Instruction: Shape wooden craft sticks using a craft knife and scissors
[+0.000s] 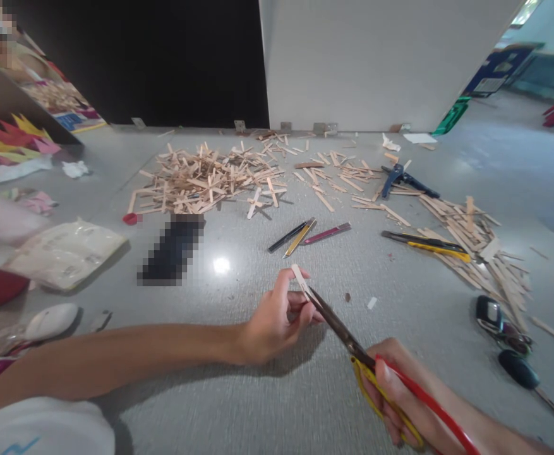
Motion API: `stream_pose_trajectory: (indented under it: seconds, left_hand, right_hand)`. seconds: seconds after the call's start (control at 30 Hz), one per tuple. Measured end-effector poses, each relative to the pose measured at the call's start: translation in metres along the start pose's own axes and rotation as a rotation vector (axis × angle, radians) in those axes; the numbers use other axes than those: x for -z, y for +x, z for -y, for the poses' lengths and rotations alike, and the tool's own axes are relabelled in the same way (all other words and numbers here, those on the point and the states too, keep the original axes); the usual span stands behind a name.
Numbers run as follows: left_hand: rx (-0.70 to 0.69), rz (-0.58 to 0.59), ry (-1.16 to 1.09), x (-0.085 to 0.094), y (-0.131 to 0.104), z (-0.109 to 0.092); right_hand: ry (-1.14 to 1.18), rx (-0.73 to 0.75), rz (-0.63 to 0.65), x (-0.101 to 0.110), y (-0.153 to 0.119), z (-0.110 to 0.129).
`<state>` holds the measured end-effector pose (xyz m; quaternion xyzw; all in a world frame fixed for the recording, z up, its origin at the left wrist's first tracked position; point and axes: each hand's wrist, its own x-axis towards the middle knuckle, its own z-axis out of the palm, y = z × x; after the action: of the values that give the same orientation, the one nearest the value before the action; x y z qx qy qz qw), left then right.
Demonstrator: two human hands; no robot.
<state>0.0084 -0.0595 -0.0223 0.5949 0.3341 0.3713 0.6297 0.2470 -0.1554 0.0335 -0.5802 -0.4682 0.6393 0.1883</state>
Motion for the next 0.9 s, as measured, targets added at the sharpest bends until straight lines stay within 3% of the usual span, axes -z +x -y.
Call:
stream_pose_trajectory:
  seconds: [0.1,0.2,0.27,0.33,0.53,0.6,0.7,0.9]
  left_hand:
    - [-0.009,0.014,0.023,0.000,0.000,0.000]
    - [-0.003,0.014,0.022,-0.001,0.000,-0.002]
    - [0.000,0.022,0.003,-0.001,0.000,-0.003]
    - [-0.003,0.027,-0.012,0.000,-0.001,-0.003]
    - [0.002,0.015,0.016,0.002,-0.002,0.000]
    - [0.011,0.011,0.022,0.002,-0.002,0.001]
    - [0.012,0.013,0.033,0.001,-0.002,0.003]
    - [0.001,0.023,0.038,0.001,-0.002,0.001]
  right_hand:
    - [0.051,-0.030,0.022,-0.001,0.004,-0.004]
    - [0.320,-0.169,0.291,-0.006,0.017,-0.007]
    - [0.421,-0.197,0.393,-0.008,0.024,-0.009]
    - [0.375,-0.157,0.352,-0.007,0.026,-0.011]
    - [-0.205,0.179,-0.004,0.008,0.011,-0.022]
    - [-0.302,0.217,-0.070,0.010,0.007,-0.021]
    - [-0.308,0.152,-0.083,0.009,0.005,-0.011]
    - [-0.256,0.121,0.096,0.007,0.014,0.011]
